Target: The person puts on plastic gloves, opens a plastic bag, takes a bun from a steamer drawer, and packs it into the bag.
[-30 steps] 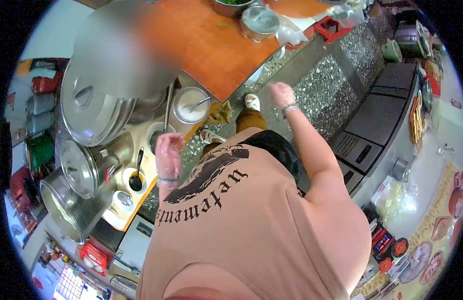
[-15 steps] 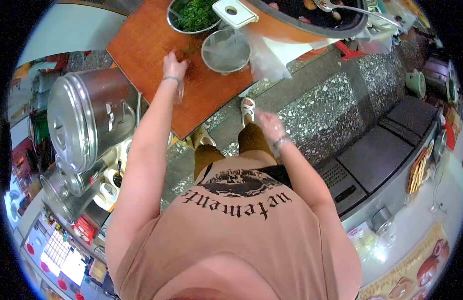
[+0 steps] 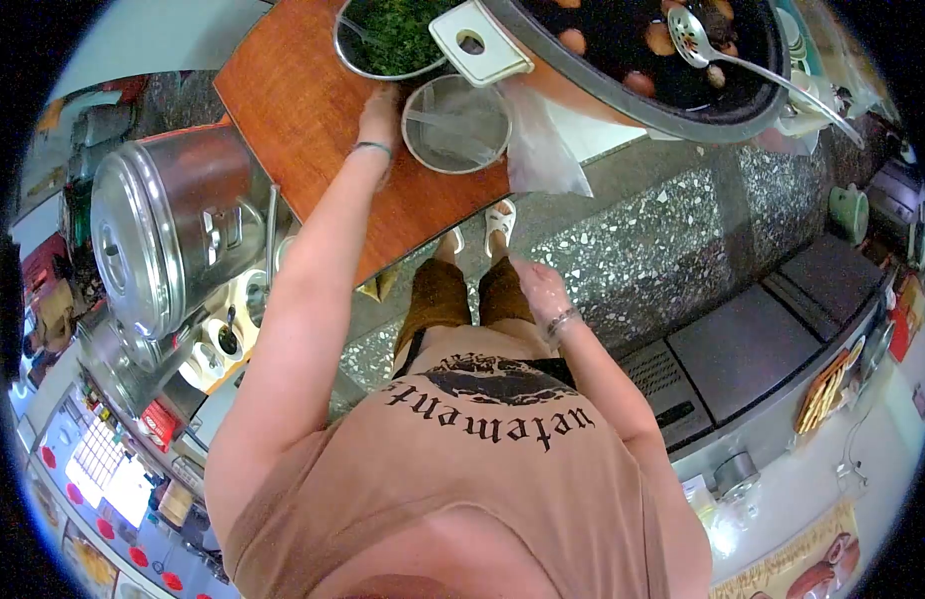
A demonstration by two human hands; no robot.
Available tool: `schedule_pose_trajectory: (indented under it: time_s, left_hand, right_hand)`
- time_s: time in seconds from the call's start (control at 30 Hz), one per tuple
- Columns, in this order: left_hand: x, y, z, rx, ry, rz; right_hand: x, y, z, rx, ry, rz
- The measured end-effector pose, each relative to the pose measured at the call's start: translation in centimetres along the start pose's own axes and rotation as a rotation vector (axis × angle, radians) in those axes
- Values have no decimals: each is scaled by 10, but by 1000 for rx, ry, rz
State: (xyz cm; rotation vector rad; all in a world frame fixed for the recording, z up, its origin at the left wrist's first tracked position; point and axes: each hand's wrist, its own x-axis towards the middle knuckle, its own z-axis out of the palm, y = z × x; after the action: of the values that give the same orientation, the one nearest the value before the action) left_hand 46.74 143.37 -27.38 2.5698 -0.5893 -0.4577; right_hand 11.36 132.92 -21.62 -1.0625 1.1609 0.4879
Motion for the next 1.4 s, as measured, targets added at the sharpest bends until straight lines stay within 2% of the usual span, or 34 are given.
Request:
schedule_pose_trajectory:
  time_s: [0.1, 0.13, 0.2, 0.27, 0.33, 0.4, 0.47, 0.53, 0.57, 0.63, 0.67, 0.73, 0.8, 0.87, 0.9, 0.97, 1.03, 1.07, 1.13, 1.2, 1.27, 1.3, 1.37, 1.4]
  left_hand:
    - [-20, -11, -11, 71, 5, 8]
    - [-28, -20, -20, 39, -47, -50]
    - [-39, -26, -49, 17, -64, -127]
    - [-41, 3, -88, -366, 338, 43]
    - [-20, 42, -124, -435, 629, 251]
    - [1, 62, -131, -340, 530, 333]
    - [10, 61, -116, 274, 52, 282]
    - [19, 65, -121, 170, 395, 441]
    - [24, 68, -131, 193, 405, 454]
    - [24, 71, -144, 253, 501, 468]
    - [22, 70, -145, 236, 476, 419]
    - [9, 69, -150, 176, 237, 347]
    - [-20, 62, -143, -42, 339, 430]
    - [-55, 49, -152, -32, 437, 580]
    - [-71, 43, -164, -122, 379, 600]
    - [-113, 27, -189, -69, -26, 398]
    - [-155, 2, -191, -112, -46, 376]
    - [-173, -8, -195, -190, -137, 319]
    - [-212, -21, -203, -219, -29, 309]
    - [-229, -45, -183, -178, 154, 378]
    - [-241, -64, -169, -298, 51, 221]
    - [-243, -56, -173, -295, 57, 250]
    - [-253, -38, -186, -522, 42, -70]
    - [-249, -40, -184, -520, 48, -50]
  right_hand:
    - [-2, -10, 8, 82, 29, -2]
    - [-7, -15, 9, 69, 18, -5]
    - [-18, -28, 13, -92, 55, -103]
    - [-11, -20, 13, -153, 55, -145]
    - [-10, -20, 22, -217, 52, -189]
    - [-16, -32, 35, -77, 82, -59]
    - [-27, -44, 49, -59, 32, -61]
    - [-15, -46, 51, -167, 13, -269]
    - [-10, -43, 50, -159, -30, -360]
    - [-17, -52, 57, -165, -30, -351]
    - [-20, -59, 61, -168, -18, -345]
    - [-19, -63, 62, -215, -57, -445]
    - [-23, -68, 69, -189, -81, -425]
    - [-37, -83, 83, -230, -62, -452]
    - [-42, -90, 87, -250, -69, -488]
    - [-57, -109, 97, -260, -51, -542]
    - [-78, -132, 115, -337, -43, -527]
    - [-82, -132, 116, -314, 0, -544]
    - [-77, -141, 129, -262, -119, -522]
    - [-88, -152, 150, -196, -129, -494]
    - [-83, -153, 164, -107, -229, -451]
    - [-89, -158, 171, -175, -243, -456]
    - [-89, -157, 185, -214, -261, -510]
    - [-88, -161, 191, -265, -286, -556]
